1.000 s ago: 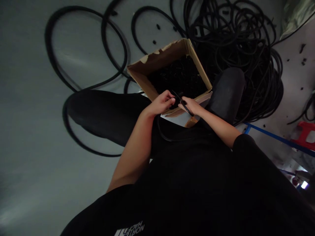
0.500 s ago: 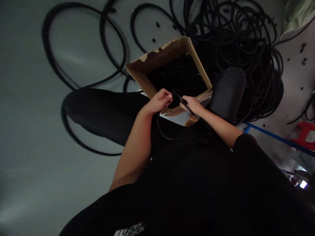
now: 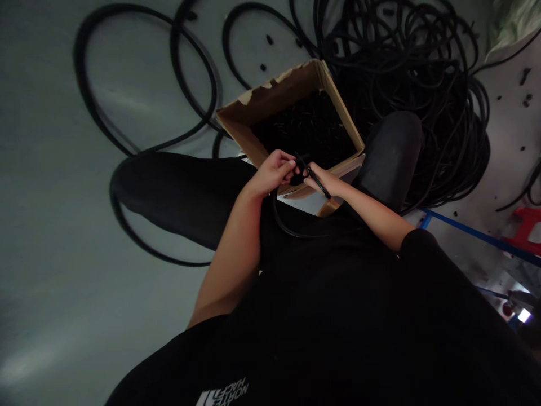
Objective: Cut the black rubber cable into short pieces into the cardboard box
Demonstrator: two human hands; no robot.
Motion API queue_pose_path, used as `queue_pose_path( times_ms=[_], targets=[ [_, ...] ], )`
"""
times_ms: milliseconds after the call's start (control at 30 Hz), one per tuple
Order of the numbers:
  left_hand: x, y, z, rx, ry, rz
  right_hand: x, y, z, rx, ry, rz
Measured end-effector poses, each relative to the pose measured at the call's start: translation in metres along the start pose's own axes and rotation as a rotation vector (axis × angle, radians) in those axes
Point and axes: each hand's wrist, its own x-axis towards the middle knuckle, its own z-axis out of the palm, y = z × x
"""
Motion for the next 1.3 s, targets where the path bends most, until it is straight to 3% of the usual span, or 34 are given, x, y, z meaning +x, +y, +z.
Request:
queue_pose_path(
  times_ms=[167, 433, 700, 1067, 1300],
  targets=[
    [0.003, -0.004, 0.003, 0.006, -0.051, 0.020, -0.001, -0.012, -0.001, -0.031, 0.039, -0.027],
    [0.003, -0.003, 0.001, 0.047, -0.064, 0.037, -0.003, -0.015, -0.003, -0.059, 0.056, 0.056],
    [0.002, 0.000, 0.003, 0.040, -0.023, 0.000, -0.006, -0.017, -0.005, -0.149, 0.073, 0.103],
    [-0.003, 0.008, 0.006, 0.058, 0.019, -0.059, -0.021, -0.045, -0.016, -0.233, 0.087, 0.125],
    [-0.004, 0.008, 0.004, 0.050, 0.007, -0.066, -0.024, -0.047, -0.017, -0.269, 0.115, 0.134]
  ],
)
